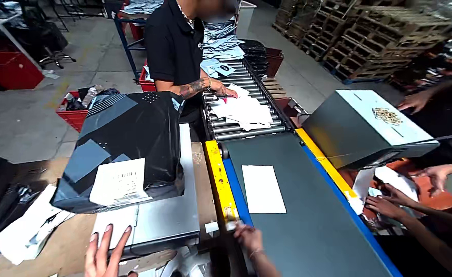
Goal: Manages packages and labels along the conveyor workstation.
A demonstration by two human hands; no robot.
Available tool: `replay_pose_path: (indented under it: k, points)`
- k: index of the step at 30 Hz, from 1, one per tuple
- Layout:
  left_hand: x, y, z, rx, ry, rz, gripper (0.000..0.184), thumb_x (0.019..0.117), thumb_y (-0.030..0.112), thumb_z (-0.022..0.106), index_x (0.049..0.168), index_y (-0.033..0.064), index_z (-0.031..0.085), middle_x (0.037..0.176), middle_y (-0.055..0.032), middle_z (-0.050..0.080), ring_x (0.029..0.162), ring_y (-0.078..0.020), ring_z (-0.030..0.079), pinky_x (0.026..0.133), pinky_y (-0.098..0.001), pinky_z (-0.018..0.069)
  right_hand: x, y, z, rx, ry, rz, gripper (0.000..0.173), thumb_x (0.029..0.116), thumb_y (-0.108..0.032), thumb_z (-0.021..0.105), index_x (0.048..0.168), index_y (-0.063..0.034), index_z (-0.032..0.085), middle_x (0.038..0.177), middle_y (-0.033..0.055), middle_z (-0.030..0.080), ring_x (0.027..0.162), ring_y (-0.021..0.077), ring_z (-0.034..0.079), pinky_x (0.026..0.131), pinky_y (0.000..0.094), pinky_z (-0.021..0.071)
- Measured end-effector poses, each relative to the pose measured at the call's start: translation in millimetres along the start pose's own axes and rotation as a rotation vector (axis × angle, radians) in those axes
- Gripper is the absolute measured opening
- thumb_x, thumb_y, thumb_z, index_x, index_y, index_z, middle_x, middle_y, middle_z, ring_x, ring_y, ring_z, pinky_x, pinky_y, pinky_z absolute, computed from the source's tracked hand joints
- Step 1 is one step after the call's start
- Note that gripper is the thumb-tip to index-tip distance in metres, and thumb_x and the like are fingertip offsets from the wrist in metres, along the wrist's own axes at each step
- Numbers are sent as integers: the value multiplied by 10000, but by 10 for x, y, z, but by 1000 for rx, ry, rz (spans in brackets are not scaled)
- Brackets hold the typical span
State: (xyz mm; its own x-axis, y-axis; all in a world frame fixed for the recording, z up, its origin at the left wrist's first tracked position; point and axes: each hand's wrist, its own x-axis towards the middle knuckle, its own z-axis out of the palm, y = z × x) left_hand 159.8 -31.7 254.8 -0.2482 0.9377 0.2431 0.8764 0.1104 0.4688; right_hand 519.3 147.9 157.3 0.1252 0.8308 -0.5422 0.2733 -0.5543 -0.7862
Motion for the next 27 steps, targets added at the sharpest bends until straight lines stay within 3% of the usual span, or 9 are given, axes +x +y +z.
replay_pose_path:
  k: [3, 6, 9, 11, 13, 15, 18, 21, 27]
  points:
    - [2, -15, 75, 52, 46, -1, 909, 730, 384, 710, 1555, 155, 404, 1622, -362, 190, 1482, -642, 8, 1200, -699, 41, 1312, -232, -735, 90, 329, -2, 366, 1027, -285, 659, 961, 74, 683, 791, 122, 691, 656, 185, 621, 667, 401, 542]
    - [0, 46, 91, 62, 54, -24, 854, 764, 417, 677, 1532, 151, 419, 1621, -354, 202, 1488, -630, -5, 1201, -694, 31, 1836, -13, -1162, -144, 389, 156, 398, 929, -391, 779, 982, 2, 745, 847, 115, 748, 753, 229, 707, 754, 446, 577]
    - [43, 73, 72, 55, 39, -40, 838, 783, 416, 656, 1540, 156, 410, 1630, -351, 178, 1491, -626, -14, 1196, -702, 50, 1545, 170, -1518, -682, 314, 316, 785, 806, -674, 771, 1188, 8, 700, 1186, 233, 706, 1135, 382, 678, 961, 595, 524]
    - [15, 88, 75, 45, 57, -72, 856, 741, 398, 676, 1537, 195, 436, 1643, -312, 199, 1497, -615, 17, 1170, -736, 128, 1131, 345, -1701, -925, 281, 336, 986, 766, -861, 631, 1240, 2, 687, 1257, 265, 679, 1192, 429, 651, 957, 647, 511]
    - [-3, 87, 81, 52, 96, -90, 876, 682, 369, 692, 1521, 242, 474, 1647, -269, 240, 1494, -612, 82, 1120, -761, 236, 614, 496, -1663, -995, 241, 297, 1007, 794, -873, 576, 1214, 34, 694, 1247, 301, 672, 1186, 464, 646, 955, 667, 497]
    - [-11, 63, 47, 34, 98, -133, 952, 611, 291, 755, 1523, 275, 483, 1664, -229, 232, 1491, -610, 106, 1042, -795, 316, 167, 612, -1253, -958, 57, 182, 911, 890, -787, 550, 1110, 80, 722, 1130, 325, 702, 1094, 484, 677, 929, 670, 510]
    - [-67, 17, 9, 27, 39, -184, 1051, 593, 234, 806, 1557, 366, 409, 1712, -138, 141, 1509, -578, 86, 968, -789, 375, -548, 801, -125, -609, -298, -103, 588, 963, -550, 648, 837, 17, 737, 766, 185, 696, 727, 326, 677, 722, 570, 551]
    - [-86, -21, -15, 32, -19, -171, 1076, 630, 236, 793, 1584, 419, 331, 1730, -95, 53, 1533, -525, 71, 978, -740, 398, -909, 808, 1037, -270, -513, -234, 321, 960, -372, 720, 946, -55, 770, 794, 64, 747, 685, 186, 712, 686, 427, 616]
    - [-104, -28, -82, 5, -57, -124, 1077, 642, 205, 782, 1594, 405, 320, 1732, -91, 38, 1552, -484, 40, 983, -730, 391, -1227, -124, 1901, 193, -328, 222, 218, 984, -181, 722, 1100, 2, 695, 788, 105, 768, 506, 129, 639, 421, 258, 456]
